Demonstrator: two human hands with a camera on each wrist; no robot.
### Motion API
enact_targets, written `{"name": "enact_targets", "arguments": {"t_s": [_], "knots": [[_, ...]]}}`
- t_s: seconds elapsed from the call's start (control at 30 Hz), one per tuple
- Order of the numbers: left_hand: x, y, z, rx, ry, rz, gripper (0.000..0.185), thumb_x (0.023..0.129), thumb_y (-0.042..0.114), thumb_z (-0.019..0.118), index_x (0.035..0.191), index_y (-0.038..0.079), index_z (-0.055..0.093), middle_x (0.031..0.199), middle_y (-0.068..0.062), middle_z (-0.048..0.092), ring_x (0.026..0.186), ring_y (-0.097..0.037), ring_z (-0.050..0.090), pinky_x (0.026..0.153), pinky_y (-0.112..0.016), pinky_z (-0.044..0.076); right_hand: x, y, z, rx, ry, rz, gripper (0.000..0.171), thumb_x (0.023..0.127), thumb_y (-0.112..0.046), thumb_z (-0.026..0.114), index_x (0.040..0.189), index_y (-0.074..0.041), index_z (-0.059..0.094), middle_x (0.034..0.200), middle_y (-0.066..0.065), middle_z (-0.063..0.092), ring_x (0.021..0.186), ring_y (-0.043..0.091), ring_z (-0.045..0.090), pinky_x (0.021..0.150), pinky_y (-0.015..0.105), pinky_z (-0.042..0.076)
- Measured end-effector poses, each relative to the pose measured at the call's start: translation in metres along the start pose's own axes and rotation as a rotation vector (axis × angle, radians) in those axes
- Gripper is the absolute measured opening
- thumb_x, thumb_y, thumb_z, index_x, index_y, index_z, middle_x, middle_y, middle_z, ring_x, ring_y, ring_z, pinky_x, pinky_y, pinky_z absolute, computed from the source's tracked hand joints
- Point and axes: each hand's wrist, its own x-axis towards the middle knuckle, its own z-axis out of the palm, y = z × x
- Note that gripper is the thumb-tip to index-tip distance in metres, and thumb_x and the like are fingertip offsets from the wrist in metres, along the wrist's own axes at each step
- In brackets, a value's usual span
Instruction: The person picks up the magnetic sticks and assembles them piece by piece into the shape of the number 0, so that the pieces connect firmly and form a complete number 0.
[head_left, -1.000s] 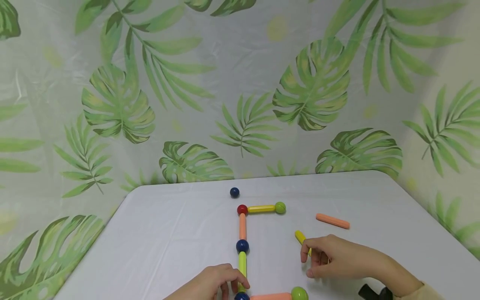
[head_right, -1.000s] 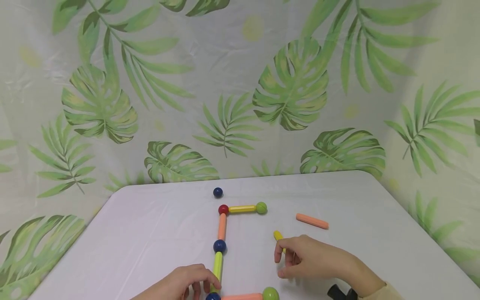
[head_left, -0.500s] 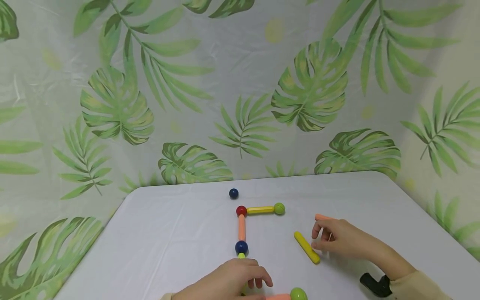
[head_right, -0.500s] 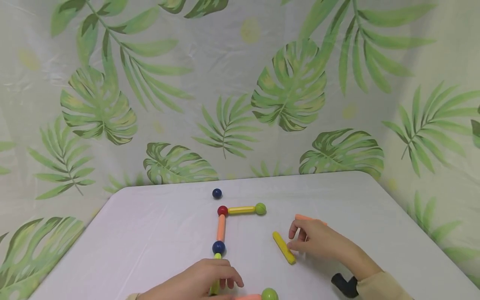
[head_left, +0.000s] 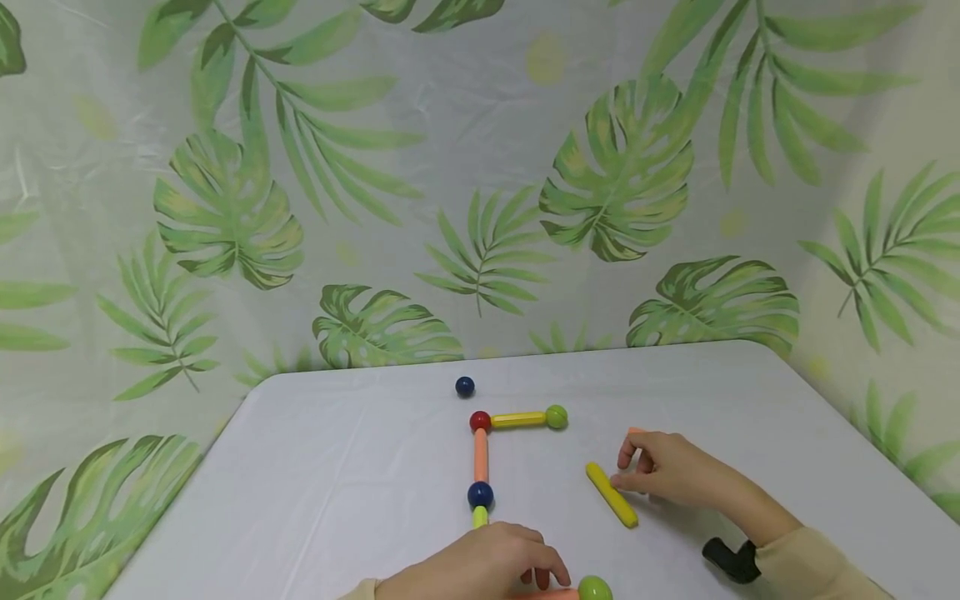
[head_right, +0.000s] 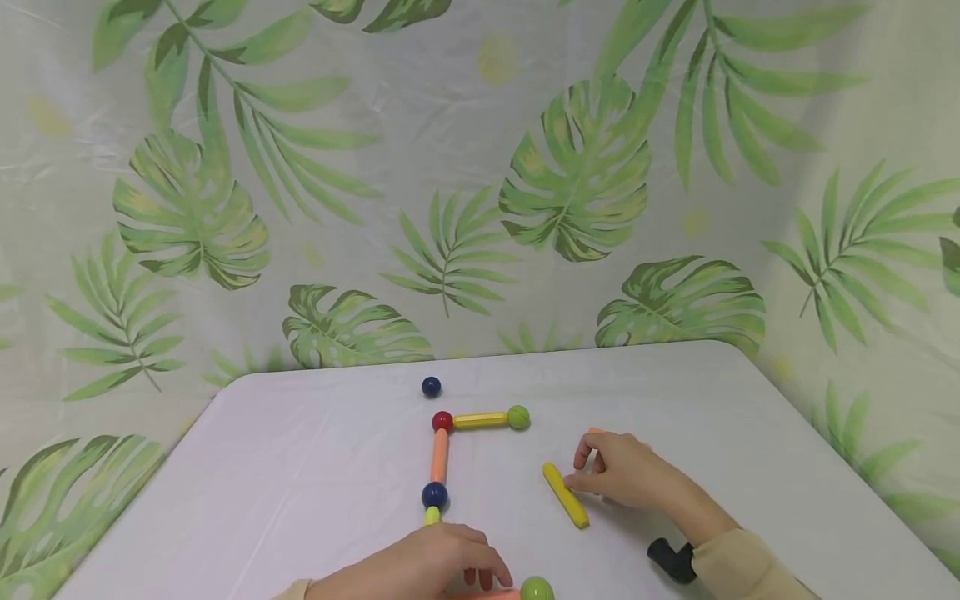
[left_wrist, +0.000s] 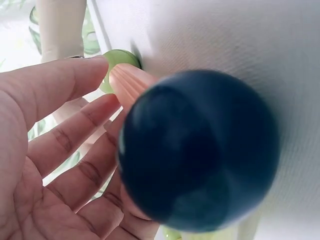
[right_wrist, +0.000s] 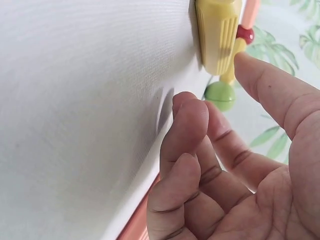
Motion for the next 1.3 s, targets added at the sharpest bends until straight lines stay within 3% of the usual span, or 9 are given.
{"name": "enact_targets", "arguments": {"t_s": [0.3, 0.53, 0.87, 1.3], "knots": [[0.001, -0.001, 0.001, -0.075, -0.016, -0.034, 0.021, 0.099, 0.020, 0.080, 0.120, 0.017, 0.079, 0.095, 0.012, 0.073, 0.080, 0.012, 0.058, 0.075, -0.003, 0.048, 0.005, -0.008, 0.004, -0.041, 0.007, 0.059, 0.029, 0.094, -0.040, 0.082, 0.100, -0.015, 0.067, 0.072, -0.005, 0.064, 0.061, 0.012, 0.058, 0.060, 0.025, 0.041], [0.001, -0.001, 0.002, -0.076, -0.007, -0.035, 0.021, 0.098, 0.021, 0.081, 0.119, 0.017, 0.079, 0.094, 0.012, 0.073, 0.078, 0.012, 0.057, 0.073, -0.004, 0.048, 0.008, -0.012, 0.010, 0.034, -0.027, 0.046, 0.028, 0.092, -0.035, 0.085, 0.096, -0.013, 0.068, 0.065, -0.004, 0.062, 0.058, 0.011, 0.057, 0.055, 0.022, 0.042], [0.000, -0.002, 0.003, -0.115, -0.016, -0.042, 0.022, 0.100, 0.024, 0.079, 0.121, 0.017, 0.079, 0.097, 0.011, 0.073, 0.078, 0.013, 0.058, 0.073, -0.004, 0.049, 0.012, -0.016, 0.014, 0.050, -0.036, 0.047, 0.025, 0.091, -0.028, 0.086, 0.092, -0.011, 0.068, 0.062, -0.002, 0.061, 0.055, 0.011, 0.052, 0.053, 0.021, 0.038], [0.000, -0.003, 0.004, -0.134, -0.013, -0.055, 0.022, 0.100, 0.025, 0.079, 0.121, 0.018, 0.079, 0.095, 0.013, 0.073, 0.078, 0.012, 0.059, 0.073, -0.005, 0.050, 0.015, -0.022, 0.018, 0.121, -0.039, 0.152, 0.023, 0.093, -0.029, 0.083, 0.095, -0.009, 0.071, 0.067, 0.000, 0.070, 0.060, 0.013, 0.065, 0.057, 0.025, 0.046]]}}
